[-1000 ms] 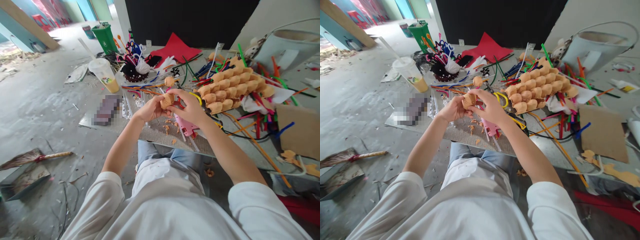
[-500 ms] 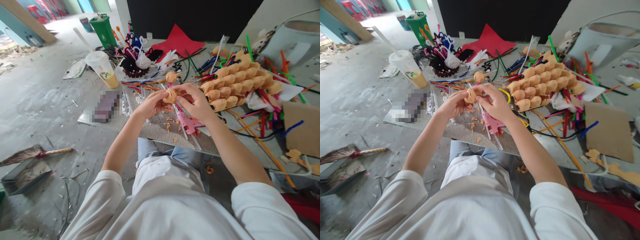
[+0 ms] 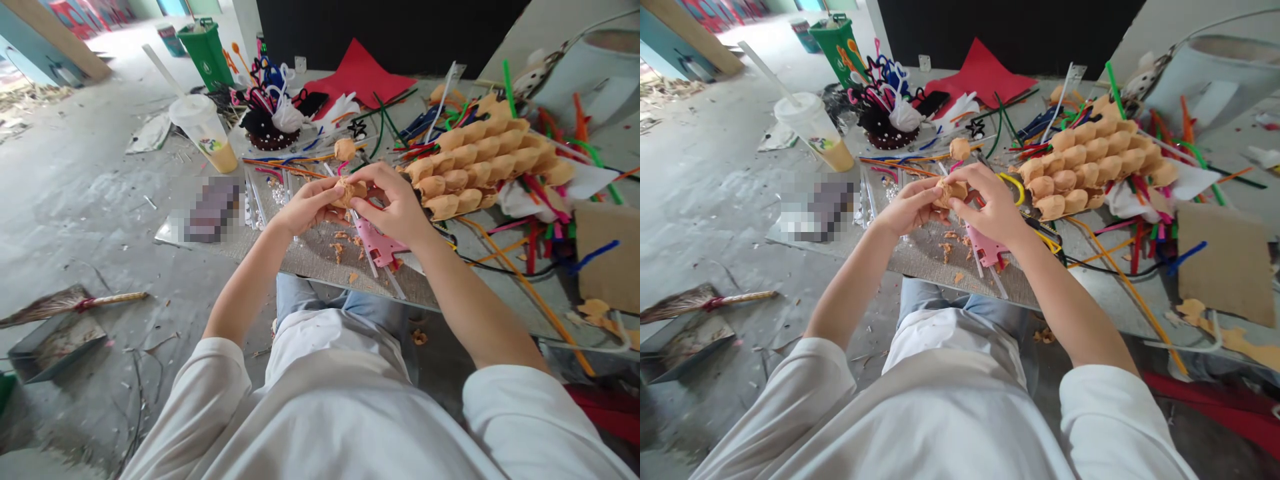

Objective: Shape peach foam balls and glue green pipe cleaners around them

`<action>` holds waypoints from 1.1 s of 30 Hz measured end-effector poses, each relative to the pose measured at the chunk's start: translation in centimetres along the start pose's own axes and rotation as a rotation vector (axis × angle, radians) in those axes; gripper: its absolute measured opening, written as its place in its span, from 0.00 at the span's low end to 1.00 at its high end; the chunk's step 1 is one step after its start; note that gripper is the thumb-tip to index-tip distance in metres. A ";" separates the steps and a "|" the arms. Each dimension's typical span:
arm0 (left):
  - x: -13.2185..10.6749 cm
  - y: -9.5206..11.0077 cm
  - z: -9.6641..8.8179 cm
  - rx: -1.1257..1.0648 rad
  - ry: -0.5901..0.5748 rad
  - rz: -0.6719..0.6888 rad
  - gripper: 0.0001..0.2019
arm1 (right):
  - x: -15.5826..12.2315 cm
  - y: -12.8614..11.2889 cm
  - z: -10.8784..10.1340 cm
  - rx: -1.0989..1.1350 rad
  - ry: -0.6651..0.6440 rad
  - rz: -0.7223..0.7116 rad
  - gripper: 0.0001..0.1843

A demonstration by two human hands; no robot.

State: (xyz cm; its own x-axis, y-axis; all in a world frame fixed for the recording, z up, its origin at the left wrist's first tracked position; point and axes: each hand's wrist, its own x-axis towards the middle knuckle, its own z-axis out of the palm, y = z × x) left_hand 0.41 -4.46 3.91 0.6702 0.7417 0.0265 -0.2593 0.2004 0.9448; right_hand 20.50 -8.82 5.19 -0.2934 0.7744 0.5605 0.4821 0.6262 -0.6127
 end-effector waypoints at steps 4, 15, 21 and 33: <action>0.1 -0.1 0.1 0.059 0.007 0.026 0.18 | 0.0 -0.1 -0.1 -0.069 -0.025 0.027 0.12; 0.2 0.0 0.4 0.072 0.023 0.038 0.18 | -0.4 0.4 -0.2 0.081 -0.043 0.118 0.15; 0.2 -0.2 0.3 0.031 0.095 0.117 0.20 | 0.3 0.7 -1.9 -0.115 -0.035 0.064 0.19; -0.4 -0.1 0.4 0.081 0.092 0.238 0.27 | 0.8 10.0 -0.3 -0.685 -0.070 0.586 0.27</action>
State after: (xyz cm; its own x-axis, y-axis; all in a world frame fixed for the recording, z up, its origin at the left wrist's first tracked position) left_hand 0.43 -4.99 3.90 0.5300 0.8177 0.2247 -0.3427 -0.0359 0.9388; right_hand 25.31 -1.97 -0.33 0.1156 0.9699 0.2142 0.9495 -0.0445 -0.3106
